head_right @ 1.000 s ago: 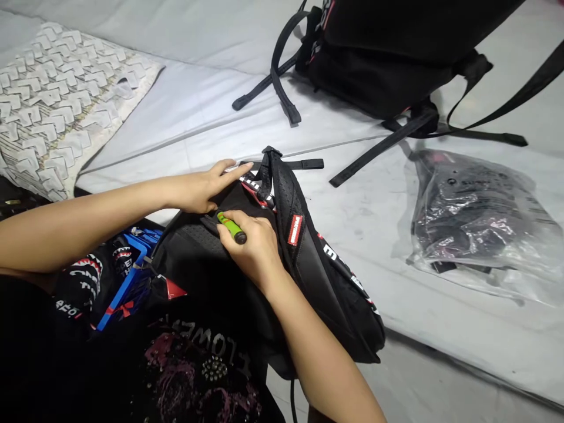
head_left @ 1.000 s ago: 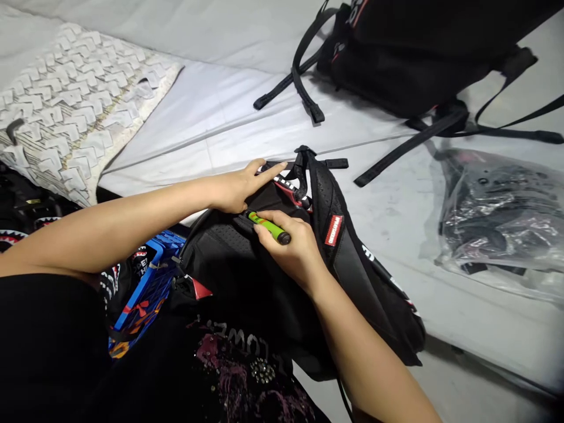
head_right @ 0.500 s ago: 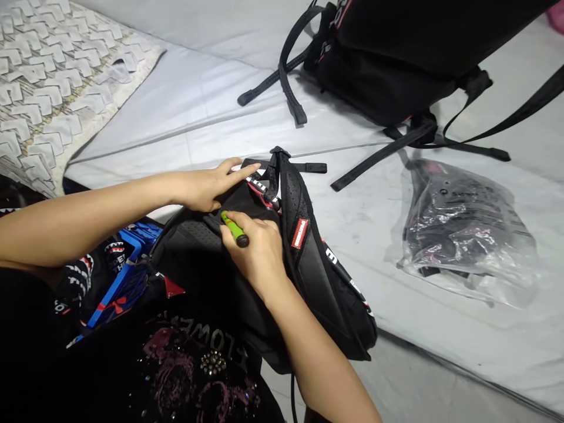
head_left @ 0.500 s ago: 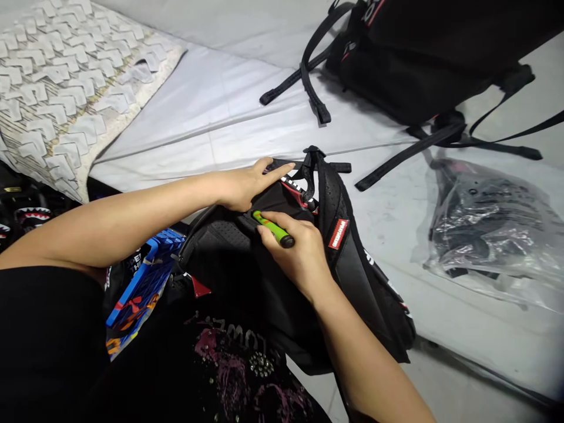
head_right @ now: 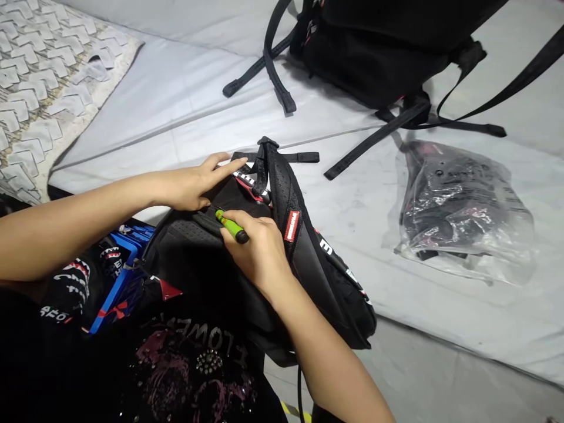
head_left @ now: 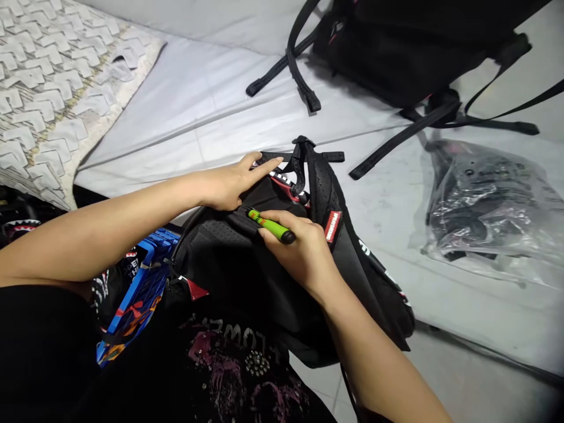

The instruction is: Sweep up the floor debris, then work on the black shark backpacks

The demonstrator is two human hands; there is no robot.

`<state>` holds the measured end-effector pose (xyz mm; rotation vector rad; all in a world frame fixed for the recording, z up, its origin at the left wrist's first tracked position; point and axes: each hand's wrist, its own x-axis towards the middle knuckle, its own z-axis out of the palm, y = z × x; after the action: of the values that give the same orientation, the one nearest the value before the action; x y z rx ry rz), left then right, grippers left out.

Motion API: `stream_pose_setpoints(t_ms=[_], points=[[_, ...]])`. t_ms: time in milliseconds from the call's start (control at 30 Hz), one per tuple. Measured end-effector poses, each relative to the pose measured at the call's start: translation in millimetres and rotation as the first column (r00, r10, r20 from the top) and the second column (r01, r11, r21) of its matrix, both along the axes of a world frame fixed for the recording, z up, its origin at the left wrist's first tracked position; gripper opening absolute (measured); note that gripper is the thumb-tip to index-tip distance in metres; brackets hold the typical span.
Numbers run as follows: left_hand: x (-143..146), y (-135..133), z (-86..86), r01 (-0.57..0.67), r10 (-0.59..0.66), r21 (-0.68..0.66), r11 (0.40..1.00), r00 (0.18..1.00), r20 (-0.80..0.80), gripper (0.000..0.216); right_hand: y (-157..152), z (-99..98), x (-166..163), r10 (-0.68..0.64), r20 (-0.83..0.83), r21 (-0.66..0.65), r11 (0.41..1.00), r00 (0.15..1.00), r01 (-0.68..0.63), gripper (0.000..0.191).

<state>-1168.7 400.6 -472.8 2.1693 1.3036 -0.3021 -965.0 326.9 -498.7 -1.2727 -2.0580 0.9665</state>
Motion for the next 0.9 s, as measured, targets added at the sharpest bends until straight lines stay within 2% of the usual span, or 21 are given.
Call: stream_pose_setpoints(t_ms=[100, 267, 400, 500, 633, 733, 900], points=[[0, 0, -2.2, 0.002, -0.002, 0.023, 1.000, 1.000, -0.001, 0.114, 0, -5.2, -7, 0.025, -0.034, 0.112, 0.993, 0.999, -0.021, 0.022], [0, 1, -3.9, 0.012, -0.012, 0.007, 1.000, 1.000, -0.008, 0.114, 2, -5.7, -9, 0.022, 0.036, 0.213, 0.977, 0.999, -0.029, 0.022], [3, -1, 0.3, -0.015, 0.015, -0.012, 1.000, 0.999, -0.029, 0.116, 3, -3.3, -10, 0.057, 0.030, 0.150, 0.987, 0.998, -0.060, 0.022], [4, -1, 2.7, -0.031, 0.030, -0.040, 0.999, 0.999, -0.033, 0.117, 1, -2.2, -12, -0.012, 0.105, 0.159, 0.987, 0.994, -0.004, 0.023], [2, 0, -0.8, -0.018, 0.018, -0.015, 1.000, 1.000, 0.020, 0.115, -2, -0.3, -13, 0.008, 0.112, 0.145, 0.989, 0.994, -0.025, 0.022], [0, 0, -4.5, -0.009, 0.009, -0.001, 1.000, 0.999, 0.044, 0.116, -3, 1.9, -12, -0.047, 0.186, 0.150, 0.989, 0.981, 0.018, 0.023], [-1, -1, -5.3, -0.004, 0.004, 0.012, 1.000, 0.999, 0.045, 0.116, -5, 3.1, -15, -0.040, 0.177, 0.143, 0.990, 0.983, 0.014, 0.023]])
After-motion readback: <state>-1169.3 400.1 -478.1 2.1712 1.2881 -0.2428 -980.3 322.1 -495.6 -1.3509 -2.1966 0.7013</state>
